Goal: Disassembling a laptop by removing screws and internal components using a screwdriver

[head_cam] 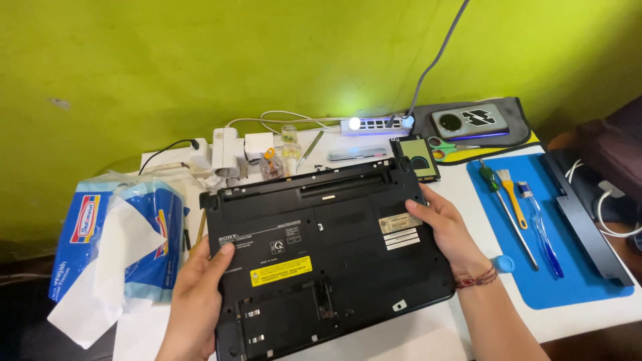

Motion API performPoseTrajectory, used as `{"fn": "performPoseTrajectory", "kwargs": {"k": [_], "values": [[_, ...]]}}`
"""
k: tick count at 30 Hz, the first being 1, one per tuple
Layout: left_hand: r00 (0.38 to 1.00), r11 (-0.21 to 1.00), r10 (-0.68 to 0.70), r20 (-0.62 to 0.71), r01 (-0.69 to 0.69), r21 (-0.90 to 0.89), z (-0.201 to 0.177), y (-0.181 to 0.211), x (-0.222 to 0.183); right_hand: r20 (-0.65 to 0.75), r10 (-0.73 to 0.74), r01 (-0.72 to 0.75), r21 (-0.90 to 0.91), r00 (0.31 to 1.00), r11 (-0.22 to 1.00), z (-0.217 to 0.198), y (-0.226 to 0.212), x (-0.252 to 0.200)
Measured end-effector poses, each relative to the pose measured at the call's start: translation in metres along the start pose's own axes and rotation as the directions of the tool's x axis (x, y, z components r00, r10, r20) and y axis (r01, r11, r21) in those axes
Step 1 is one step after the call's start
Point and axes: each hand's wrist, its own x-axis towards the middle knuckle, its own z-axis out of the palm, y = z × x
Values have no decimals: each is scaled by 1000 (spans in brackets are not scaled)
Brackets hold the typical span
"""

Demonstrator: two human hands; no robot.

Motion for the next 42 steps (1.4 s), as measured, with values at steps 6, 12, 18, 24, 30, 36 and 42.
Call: {"fn": "performPoseTrajectory", "kwargs": {"k": [6,12,18,24,30,36,42], "values": [[998,992,-8,-57,15,122,15,7,-7,-232,97,-128,-120,968,984,16,-36,-17],[999,999,-29,-43,30,35,33,7,-9,-273,61,-119,-201,960,972,9,-69,-29],[1000,999,7,-2,-7,49,62,14,-15,-303,49,-148,-314,952,938,-8,-94,-25],[992,998,6,128,2,-60,81,-11,-2,-283,-17,-63,-273,959,960,-60,-79,-18],[963,989,-146,227,139,49,141,-5,-34,-299,-111,49,-208,948,977,-140,-76,-22],[741,948,-156,653,-73,309,159,-48,-20,-548,-208,52,-286,810,957,-220,-83,-49],[773,964,-181,608,17,266,209,-59,-31,-648,-289,94,-318,705,943,-284,-67,-66]]}}
